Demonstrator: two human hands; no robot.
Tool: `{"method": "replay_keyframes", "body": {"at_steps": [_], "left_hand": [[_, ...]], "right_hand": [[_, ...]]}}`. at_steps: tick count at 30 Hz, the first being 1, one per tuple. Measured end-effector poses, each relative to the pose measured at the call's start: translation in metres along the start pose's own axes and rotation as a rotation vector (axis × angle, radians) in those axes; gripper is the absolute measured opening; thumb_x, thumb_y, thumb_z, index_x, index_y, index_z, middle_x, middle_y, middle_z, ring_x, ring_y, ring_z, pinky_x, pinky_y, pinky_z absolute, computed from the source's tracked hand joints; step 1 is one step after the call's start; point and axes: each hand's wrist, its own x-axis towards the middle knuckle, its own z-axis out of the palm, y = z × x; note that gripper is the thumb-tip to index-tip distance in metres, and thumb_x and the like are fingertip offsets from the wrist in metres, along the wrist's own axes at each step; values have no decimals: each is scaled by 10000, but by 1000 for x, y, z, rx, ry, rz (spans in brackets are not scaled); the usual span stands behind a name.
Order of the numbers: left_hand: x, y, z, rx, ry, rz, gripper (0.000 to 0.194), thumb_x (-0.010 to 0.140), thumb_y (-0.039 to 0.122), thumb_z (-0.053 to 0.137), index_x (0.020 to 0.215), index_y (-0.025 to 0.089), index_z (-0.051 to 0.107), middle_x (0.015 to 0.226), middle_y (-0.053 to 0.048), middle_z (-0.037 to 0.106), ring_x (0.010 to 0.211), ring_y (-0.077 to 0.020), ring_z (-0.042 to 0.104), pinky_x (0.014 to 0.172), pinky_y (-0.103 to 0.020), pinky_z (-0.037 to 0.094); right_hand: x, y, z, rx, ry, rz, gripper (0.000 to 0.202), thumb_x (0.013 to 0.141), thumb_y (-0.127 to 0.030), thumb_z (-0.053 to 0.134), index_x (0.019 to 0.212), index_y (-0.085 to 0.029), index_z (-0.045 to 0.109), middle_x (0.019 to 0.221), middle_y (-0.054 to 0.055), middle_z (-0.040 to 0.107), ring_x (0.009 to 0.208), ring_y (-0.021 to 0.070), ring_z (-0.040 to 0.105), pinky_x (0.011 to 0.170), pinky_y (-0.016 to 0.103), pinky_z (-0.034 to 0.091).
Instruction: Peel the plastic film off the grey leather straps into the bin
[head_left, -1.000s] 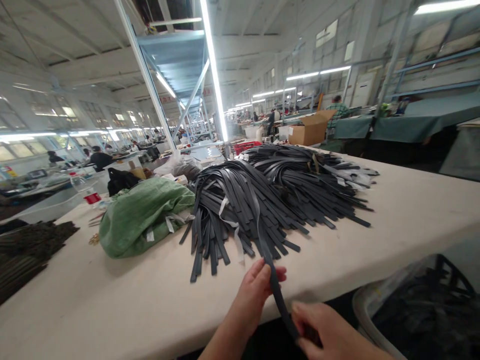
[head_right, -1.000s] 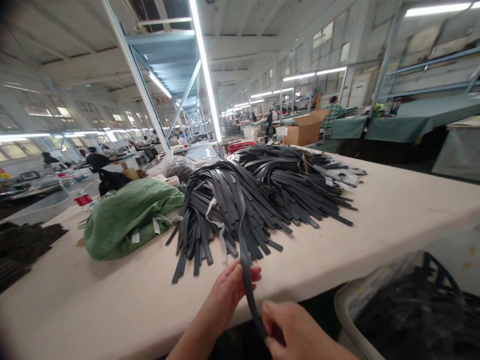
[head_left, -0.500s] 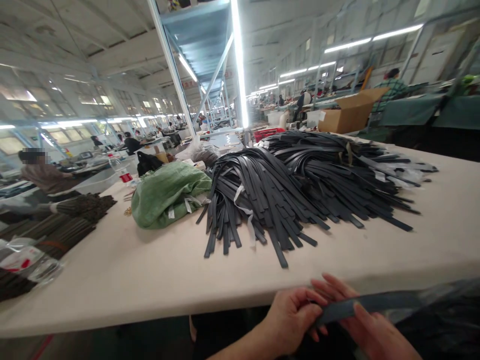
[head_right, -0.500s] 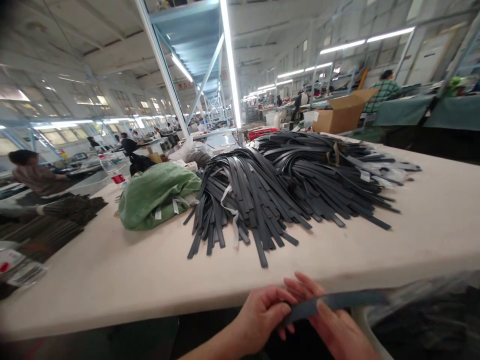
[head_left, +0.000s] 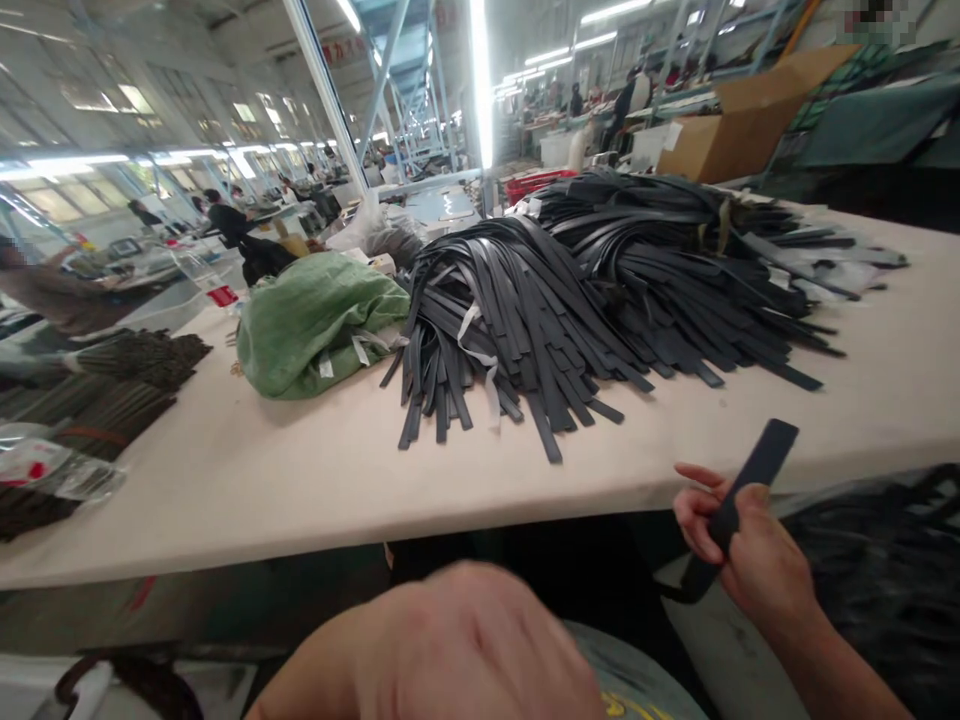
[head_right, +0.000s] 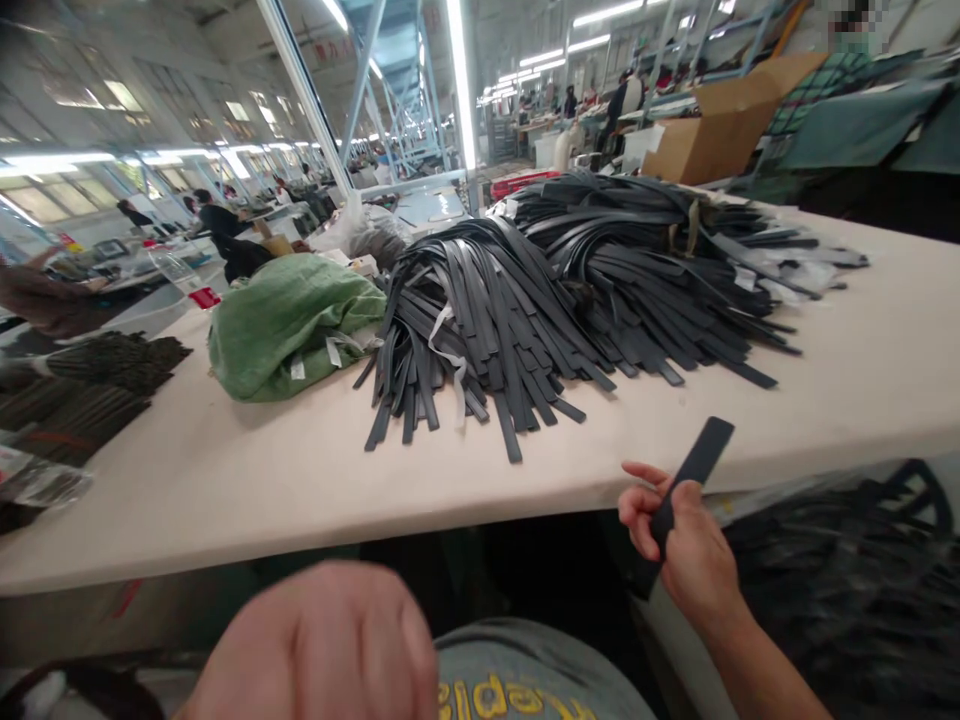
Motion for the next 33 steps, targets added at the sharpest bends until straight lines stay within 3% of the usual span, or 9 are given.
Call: {"method": "replay_keyframes", "body": {"at_steps": [3,5,8,11,15,20,22,30,33], "left_hand": [[66,8,1,235,-2,269,436,791,637,630,798,212,728,891,-79,726,941,-291,697,804,-421,531],[114,5,3,539,108,396,397,766,533,726,971,193,712,1048,-114,712,1028,-296,653,928,-435,479],[159,-20,1,1031,184,328,513,698,435,816,1107,159,676,1108,-163,687,1062,-332,616,945,-433,434],[172,-45,-3,1235,155,227,165,841,315,672,908,170,717,957,-133,709,954,-283,646,860,-373,433],[164,-52,-12,1003,248,224,185,881,271,574,758,191,686,780,-65,691,786,-215,646,745,-320,430],[123,-49,-17,127,274,161,207,817,366,648,743,173,634,680,3,642,687,-164,638,725,-298,492],[98,-50,-12,-79,297,146,221,802,379,691,764,165,651,723,3,660,730,-157,650,780,-302,508],[16,-67,28,-582,415,-6,269,747,404,779,731,173,645,843,-29,743,729,-143,676,783,-288,535],[-1,-71,30,-381,387,51,219,797,388,731,753,181,676,854,-48,748,759,-176,685,781,-319,539]], "right_hand": [[-5,13,-7,-28,30,-32,499,889,-660,490,969,-189,636,630,33,641,391,103,450,379,232,354],[-9,19,-9,-22,34,-28,503,861,-671,531,955,-189,640,645,37,649,416,114,478,383,233,371],[-14,25,-9,-9,13,8,524,820,-685,581,954,-183,648,640,34,642,427,118,488,381,233,382],[-19,28,-5,-29,-7,34,551,779,-697,623,951,-175,655,637,35,641,428,118,498,389,234,394],[-24,29,3,-70,-32,53,564,768,-704,627,940,-167,663,626,35,635,421,115,494,392,236,391],[-26,28,21,-142,-161,84,552,813,-688,591,956,-162,675,638,29,636,412,98,479,405,233,367],[-27,26,36,-148,-269,108,533,844,-661,574,976,-155,676,647,23,635,414,88,470,419,231,353],[-30,22,133,-91,-741,336,523,890,-600,541,1052,-119,669,570,-27,571,367,46,334,398,213,221],[-26,26,158,-29,-776,379,591,831,-660,576,1046,-116,659,524,-56,512,346,39,257,376,216,180]]}}
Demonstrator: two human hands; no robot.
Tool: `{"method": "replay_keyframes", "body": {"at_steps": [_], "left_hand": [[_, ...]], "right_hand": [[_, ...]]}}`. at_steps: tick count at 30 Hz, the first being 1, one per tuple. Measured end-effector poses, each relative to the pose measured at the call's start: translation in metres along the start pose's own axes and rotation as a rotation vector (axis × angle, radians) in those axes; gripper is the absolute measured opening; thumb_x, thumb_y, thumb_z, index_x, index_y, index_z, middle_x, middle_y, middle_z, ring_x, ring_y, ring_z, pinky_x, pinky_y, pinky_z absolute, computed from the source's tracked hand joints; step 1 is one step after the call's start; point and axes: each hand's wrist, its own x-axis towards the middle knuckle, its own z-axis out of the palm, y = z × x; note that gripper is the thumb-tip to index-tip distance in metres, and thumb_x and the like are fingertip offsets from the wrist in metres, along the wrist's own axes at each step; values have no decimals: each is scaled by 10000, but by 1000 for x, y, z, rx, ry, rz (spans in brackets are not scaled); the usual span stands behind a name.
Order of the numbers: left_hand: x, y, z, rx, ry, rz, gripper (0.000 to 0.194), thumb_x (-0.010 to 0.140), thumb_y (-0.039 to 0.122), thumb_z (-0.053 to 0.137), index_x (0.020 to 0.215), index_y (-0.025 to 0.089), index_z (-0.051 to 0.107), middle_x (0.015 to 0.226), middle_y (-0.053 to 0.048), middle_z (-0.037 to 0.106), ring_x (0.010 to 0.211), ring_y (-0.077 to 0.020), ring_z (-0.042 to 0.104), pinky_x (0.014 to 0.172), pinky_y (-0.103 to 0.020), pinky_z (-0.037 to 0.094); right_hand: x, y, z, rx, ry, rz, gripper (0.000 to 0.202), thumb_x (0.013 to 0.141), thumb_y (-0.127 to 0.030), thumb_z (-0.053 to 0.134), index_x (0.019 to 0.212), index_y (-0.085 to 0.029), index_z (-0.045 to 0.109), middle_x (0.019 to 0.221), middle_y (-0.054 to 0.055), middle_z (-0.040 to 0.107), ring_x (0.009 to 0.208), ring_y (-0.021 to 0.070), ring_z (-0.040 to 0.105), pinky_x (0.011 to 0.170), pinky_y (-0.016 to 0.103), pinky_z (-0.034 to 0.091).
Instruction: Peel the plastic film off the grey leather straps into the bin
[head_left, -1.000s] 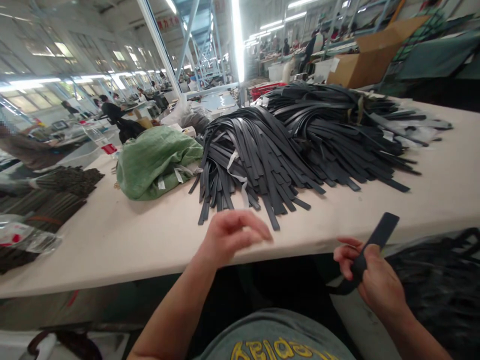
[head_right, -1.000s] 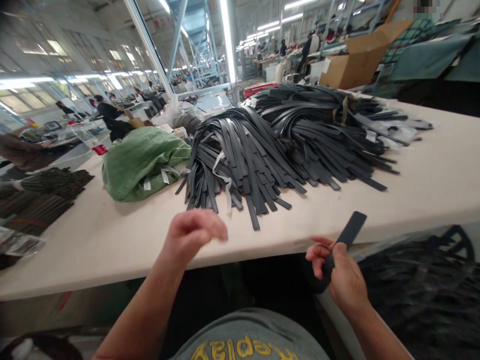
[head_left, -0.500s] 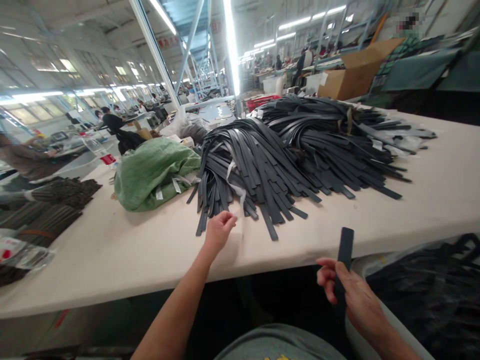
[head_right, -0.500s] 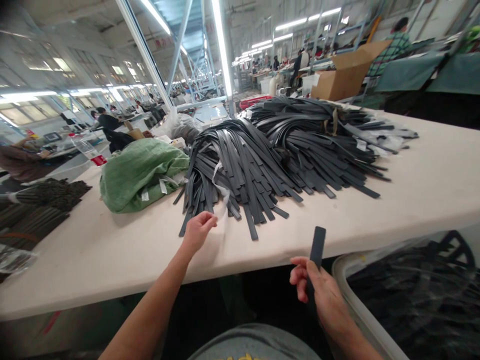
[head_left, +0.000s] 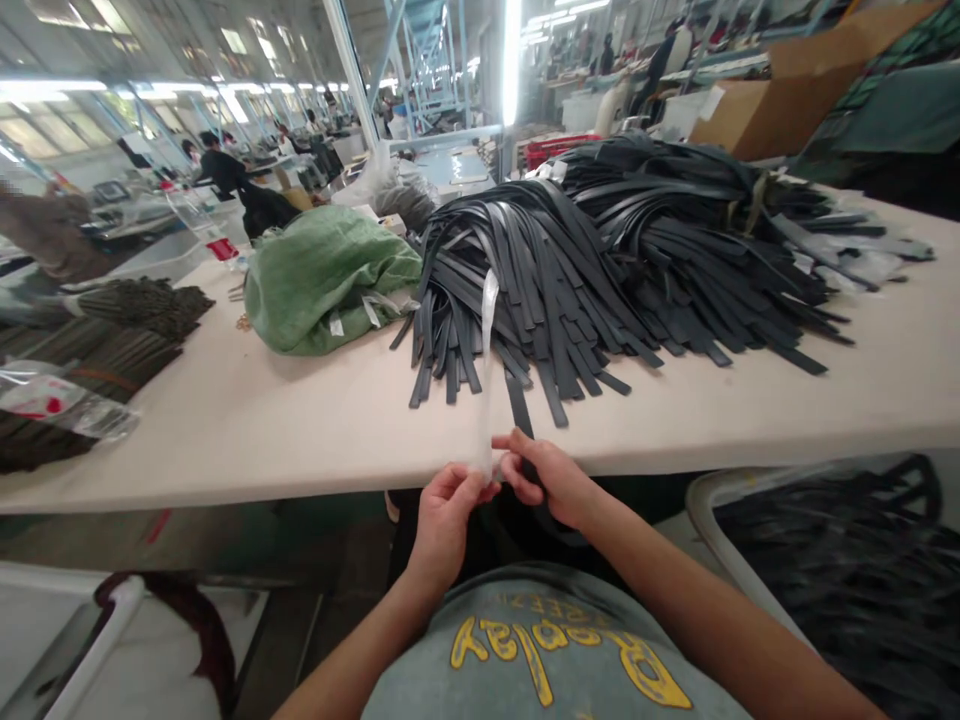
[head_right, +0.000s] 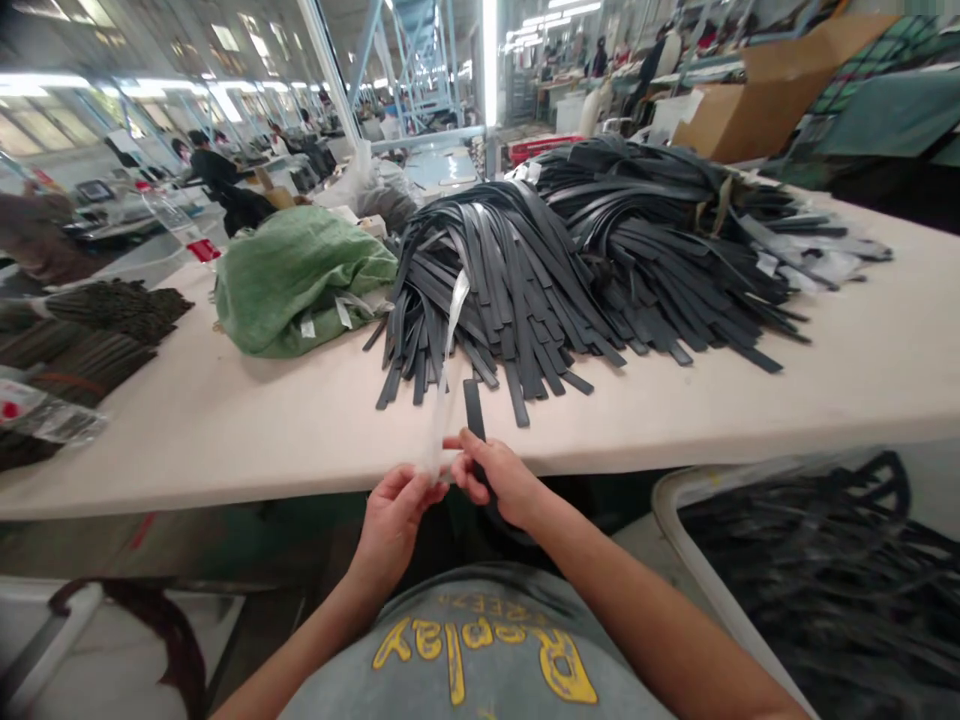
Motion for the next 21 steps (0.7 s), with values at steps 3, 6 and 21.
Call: {"method": "replay_keyframes", "body": {"at_steps": [3,6,21], "left_hand": [[-5,9,-13,580,-93,412,114,861,275,658,792,202,711,896,-58,751,848,-199,681,820,-334,513],[-1,23,-25,1061,-165,811,107,891,185,609,844,212,701,933,-45,751,857,-184,664,840,-337,476],[7,21,-6,1396,-472,1002,175,950,197,530,832,189,659,856,-19,731,756,-164,630,749,-324,431]], "right_hand": [[8,-1,5,-85,82,-77,622,815,-716,548,973,-124,655,537,-39,533,348,40,286,374,221,170],[7,-4,4,-311,90,-74,603,830,-720,506,845,-134,648,528,-19,550,348,50,316,374,229,211],[-13,-12,-10,-849,60,-4,285,787,-389,616,604,-173,584,516,-17,584,466,100,478,466,226,346]]}}
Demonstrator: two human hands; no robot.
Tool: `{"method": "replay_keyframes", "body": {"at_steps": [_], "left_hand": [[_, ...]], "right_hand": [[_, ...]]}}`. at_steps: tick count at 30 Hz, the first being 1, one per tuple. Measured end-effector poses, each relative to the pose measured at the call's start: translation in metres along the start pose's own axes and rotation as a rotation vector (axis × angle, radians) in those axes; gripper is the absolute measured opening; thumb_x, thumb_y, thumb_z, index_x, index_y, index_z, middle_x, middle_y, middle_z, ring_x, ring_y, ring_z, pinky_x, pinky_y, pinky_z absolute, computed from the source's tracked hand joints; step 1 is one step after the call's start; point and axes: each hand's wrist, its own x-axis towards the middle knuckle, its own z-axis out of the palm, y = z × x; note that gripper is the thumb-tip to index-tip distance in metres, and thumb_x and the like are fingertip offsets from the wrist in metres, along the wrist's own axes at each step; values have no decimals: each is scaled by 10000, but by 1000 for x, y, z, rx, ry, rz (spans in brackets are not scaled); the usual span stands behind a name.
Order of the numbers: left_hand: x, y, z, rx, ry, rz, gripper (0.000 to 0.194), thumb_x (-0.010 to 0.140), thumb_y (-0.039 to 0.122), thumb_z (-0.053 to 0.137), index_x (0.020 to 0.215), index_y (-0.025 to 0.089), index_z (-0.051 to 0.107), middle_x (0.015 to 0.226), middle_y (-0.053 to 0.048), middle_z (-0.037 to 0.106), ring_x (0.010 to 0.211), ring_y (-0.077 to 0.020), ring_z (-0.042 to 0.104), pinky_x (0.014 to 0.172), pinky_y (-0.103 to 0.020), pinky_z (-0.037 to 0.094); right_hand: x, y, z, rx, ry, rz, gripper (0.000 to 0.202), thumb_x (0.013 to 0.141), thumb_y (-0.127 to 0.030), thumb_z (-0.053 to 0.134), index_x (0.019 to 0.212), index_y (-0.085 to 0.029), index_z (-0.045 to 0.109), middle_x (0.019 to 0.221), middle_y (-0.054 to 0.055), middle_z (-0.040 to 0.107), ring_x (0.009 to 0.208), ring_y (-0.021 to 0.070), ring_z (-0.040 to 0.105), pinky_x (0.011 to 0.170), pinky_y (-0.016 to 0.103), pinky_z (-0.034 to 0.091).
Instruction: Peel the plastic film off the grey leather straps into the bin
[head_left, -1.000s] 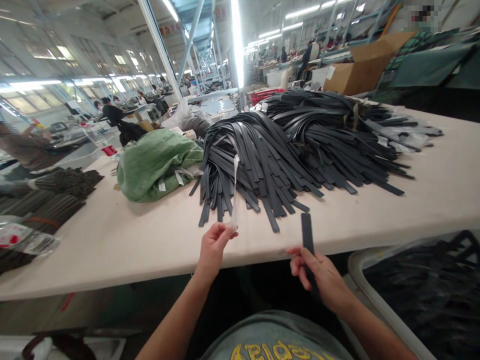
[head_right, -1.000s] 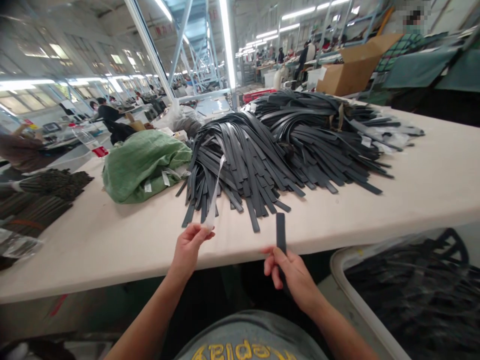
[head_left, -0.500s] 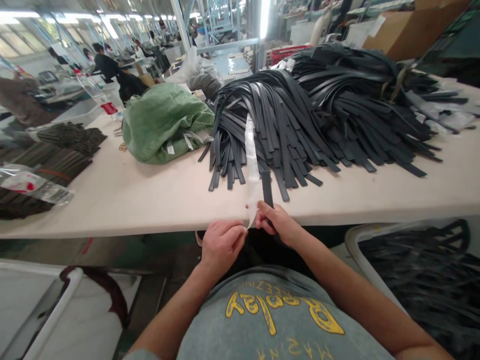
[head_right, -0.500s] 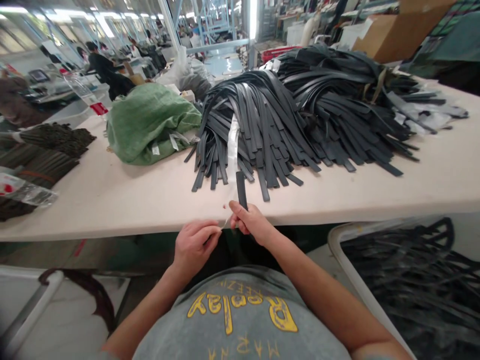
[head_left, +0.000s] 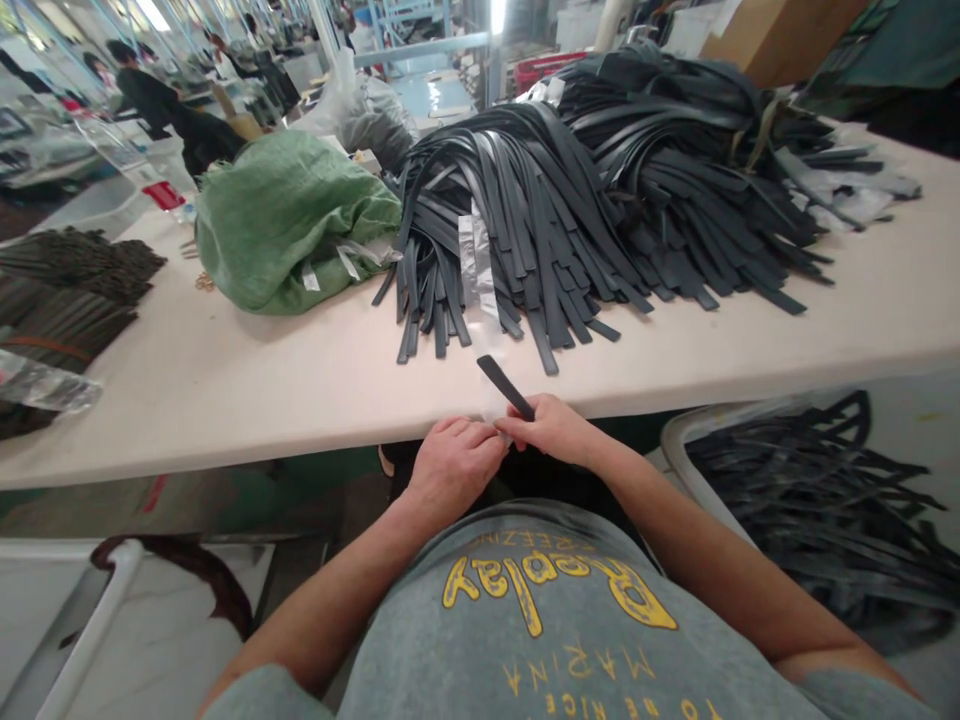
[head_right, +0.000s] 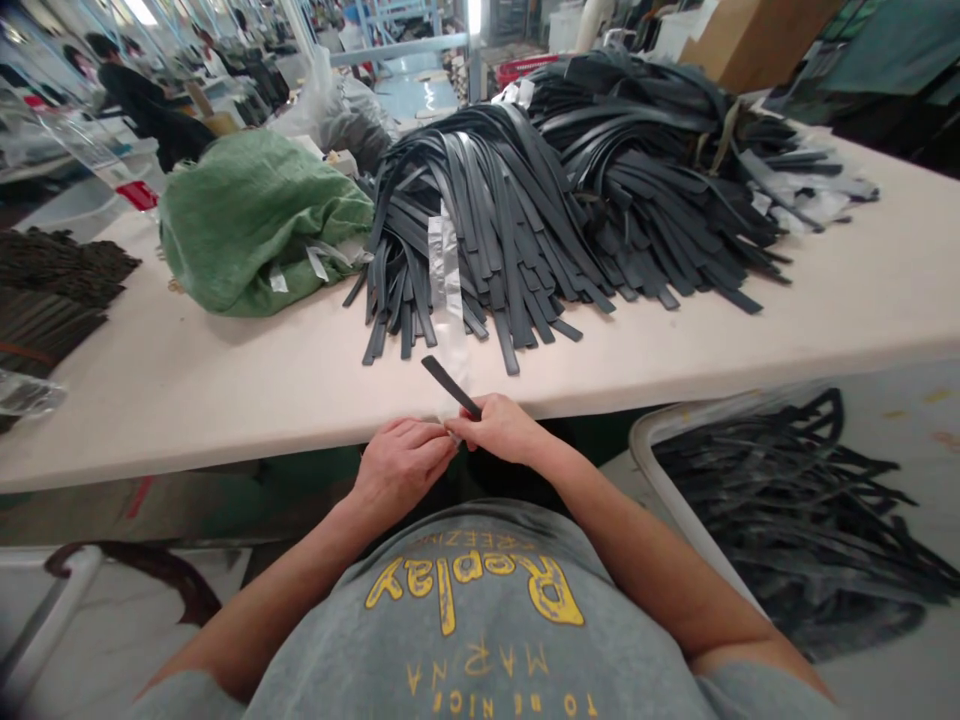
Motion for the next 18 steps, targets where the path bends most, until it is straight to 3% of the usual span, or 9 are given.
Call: {"method": "replay_keyframes", "body": {"at_steps": [4,7,9,11,14,18], "left_hand": [[-3,3,4,-171,-43,-121,190,947,297,552,859,193,684,898,-48,745,799,-189,648,768,-339,442],[-10,5,9,-528,-39,-467,305,895,476,593,904,191,701,865,-65,740,777,-205,655,739,-333,473],[-12,5,14,-902,-65,-707,441,888,583,531,927,182,711,847,-74,738,728,-200,661,702,-323,498],[-9,7,21,-1239,-124,-863,525,860,644,518,945,169,724,871,-90,744,710,-196,672,702,-321,518],[1,10,29,-1459,-200,-964,506,734,615,700,922,147,748,877,-103,753,710,-192,675,728,-317,521],[14,13,35,-1485,-207,-968,402,677,511,789,795,127,766,765,-92,748,686,-184,656,739,-317,512]], "right_hand": [[-7,4,-2,38,95,-28,208,760,-319,593,614,-170,589,553,-15,588,539,114,517,537,237,391],[-15,5,-9,140,136,-40,235,776,-373,587,667,-166,612,562,-28,560,490,97,466,489,234,367],[-19,6,-13,195,146,-46,251,777,-399,596,694,-164,624,553,-37,542,448,84,418,447,232,331],[-22,7,-14,209,146,-60,250,777,-397,603,708,-159,638,548,-38,540,440,81,408,442,233,326],[-22,11,-12,208,146,-82,231,771,-372,621,710,-152,652,559,-30,559,463,86,435,460,232,347],[-23,19,-7,244,145,-101,251,782,-385,639,679,-156,632,561,-29,566,467,82,439,454,223,346]]}}
